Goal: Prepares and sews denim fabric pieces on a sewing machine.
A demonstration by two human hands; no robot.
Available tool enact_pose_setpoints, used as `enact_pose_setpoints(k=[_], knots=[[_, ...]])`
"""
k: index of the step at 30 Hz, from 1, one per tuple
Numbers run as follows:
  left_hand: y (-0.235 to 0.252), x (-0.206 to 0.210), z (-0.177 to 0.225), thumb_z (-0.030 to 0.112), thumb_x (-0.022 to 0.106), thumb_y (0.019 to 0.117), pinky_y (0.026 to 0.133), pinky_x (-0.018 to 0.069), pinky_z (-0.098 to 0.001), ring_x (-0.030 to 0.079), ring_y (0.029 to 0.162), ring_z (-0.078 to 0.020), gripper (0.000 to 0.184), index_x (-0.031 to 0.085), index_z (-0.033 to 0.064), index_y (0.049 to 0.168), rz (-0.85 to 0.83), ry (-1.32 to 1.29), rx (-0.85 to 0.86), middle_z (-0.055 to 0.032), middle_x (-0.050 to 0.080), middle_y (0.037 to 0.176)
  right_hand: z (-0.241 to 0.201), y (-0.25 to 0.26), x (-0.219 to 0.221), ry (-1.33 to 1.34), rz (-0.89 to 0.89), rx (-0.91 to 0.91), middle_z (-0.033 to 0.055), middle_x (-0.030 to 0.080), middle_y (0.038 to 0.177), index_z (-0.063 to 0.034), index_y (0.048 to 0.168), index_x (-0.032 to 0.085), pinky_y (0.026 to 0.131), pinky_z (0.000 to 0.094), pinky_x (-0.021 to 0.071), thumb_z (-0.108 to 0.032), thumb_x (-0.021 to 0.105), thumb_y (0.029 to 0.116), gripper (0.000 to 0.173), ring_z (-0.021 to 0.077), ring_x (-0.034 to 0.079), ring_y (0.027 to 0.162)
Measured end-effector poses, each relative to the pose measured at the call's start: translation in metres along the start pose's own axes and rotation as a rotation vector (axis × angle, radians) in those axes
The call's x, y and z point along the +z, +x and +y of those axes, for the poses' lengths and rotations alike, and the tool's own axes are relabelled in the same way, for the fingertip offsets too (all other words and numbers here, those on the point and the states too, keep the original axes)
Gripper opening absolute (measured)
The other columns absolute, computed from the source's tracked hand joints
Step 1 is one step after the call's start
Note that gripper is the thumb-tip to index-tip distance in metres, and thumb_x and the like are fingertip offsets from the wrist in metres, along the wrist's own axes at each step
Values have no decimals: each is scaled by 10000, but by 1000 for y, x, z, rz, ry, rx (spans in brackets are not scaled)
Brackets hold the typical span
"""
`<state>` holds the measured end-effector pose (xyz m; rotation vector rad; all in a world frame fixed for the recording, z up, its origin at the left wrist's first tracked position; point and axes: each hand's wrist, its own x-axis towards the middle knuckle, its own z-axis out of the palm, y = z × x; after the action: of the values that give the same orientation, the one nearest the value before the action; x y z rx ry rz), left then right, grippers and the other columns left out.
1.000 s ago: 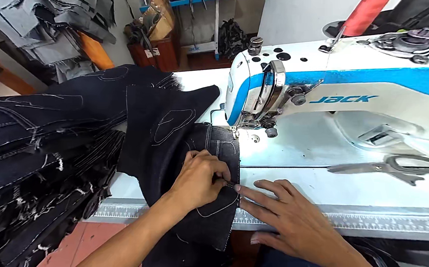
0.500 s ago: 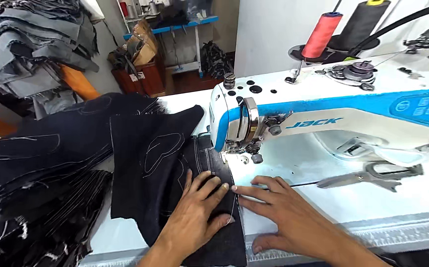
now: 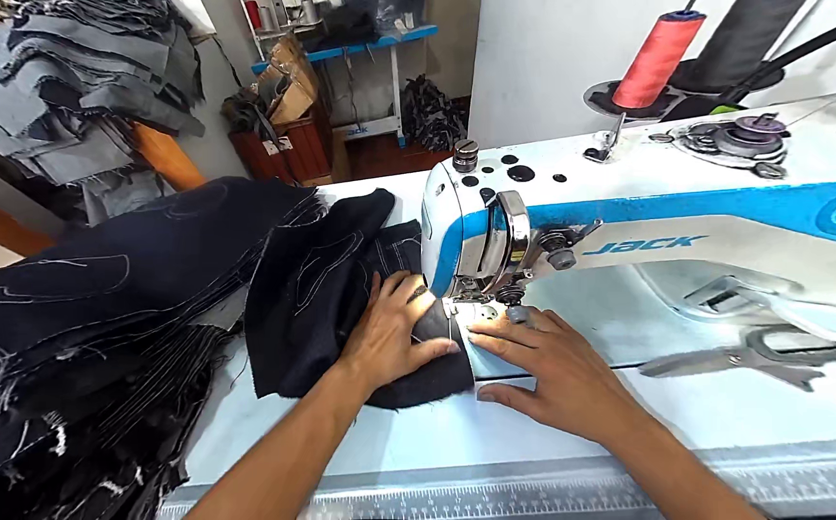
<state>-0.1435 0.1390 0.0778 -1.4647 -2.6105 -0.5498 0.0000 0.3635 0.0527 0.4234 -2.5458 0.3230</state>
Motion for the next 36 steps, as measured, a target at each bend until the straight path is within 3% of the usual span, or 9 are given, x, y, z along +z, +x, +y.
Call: enact_pose_setpoints(k=[7,9,12,15,19,24,29,33,36], knots=[[55,-96,28,191,661,973,952,521,-640,624,1208,-406,246,741,30,1141,-538,174,-330,-187,640,1332,-16,-10,-2,-1,65,51,-29,737,1206,-219,1117,765,853,423,564,-663,481,987,543,222,676,1087],[78,-99,-10,104,623,967,895,526,-673,662,1106,-447,198,747,32,1103,-409,197,-322,-235,696,1165,-31,-18,-5,79,70,18,-20,743,1168,-214,1085,769,879,400,568,-614,531,989,475,205,678,1078],[85,-55,-84,311,552,1055,1126,374,-649,517,1343,-452,431,613,45,1388,-135,248,-238,-251,569,1421,-69,-29,-20,624,14,-7,47,766,1091,-107,1043,785,968,342,544,-383,685,970,303,158,691,1071],[41,-26,-83,639,469,1002,1158,349,-605,500,1356,-423,725,548,90,1470,37,257,-362,-232,549,1436,-100,-58,-32,1129,-255,98,149,744,1128,4,1118,745,976,395,565,-462,594,1015,501,202,705,1072],[-75,-34,-12,601,618,944,1048,426,-669,583,1240,-454,681,654,15,1290,160,158,-549,-244,638,1292,-119,-94,-14,1480,-424,417,118,717,1239,25,1357,588,916,422,577,-679,507,961,811,207,700,1082],[-228,-12,67,475,668,936,948,516,-564,696,1029,-331,478,703,11,1045,571,195,-526,-161,731,1045,-200,-68,20,1055,-349,630,93,768,935,5,1042,733,865,442,603,-277,797,869,336,182,748,905],[-365,13,2,431,853,757,1032,471,-533,690,1001,-240,451,762,68,1010,252,-281,-655,-58,761,964,-207,-79,61,1208,-608,773,61,755,1028,-50,1103,737,951,383,571,-248,784,886,297,133,713,992],[-374,30,-62,138,748,879,847,588,-341,698,868,-103,203,722,-46,960,137,-739,-751,-70,739,909,-198,-77,71,1381,-438,1038,61,736,1104,-15,1189,674,955,308,573,-142,755,909,318,106,697,1038],[-318,18,-76,57,652,954,1131,434,-377,570,1295,-245,476,519,-159,1356,179,-522,-1076,-264,607,1342,-176,-65,68,1093,-332,1262,175,635,1324,59,1340,581,1080,346,469,-130,675,977,420,187,586,1258]])
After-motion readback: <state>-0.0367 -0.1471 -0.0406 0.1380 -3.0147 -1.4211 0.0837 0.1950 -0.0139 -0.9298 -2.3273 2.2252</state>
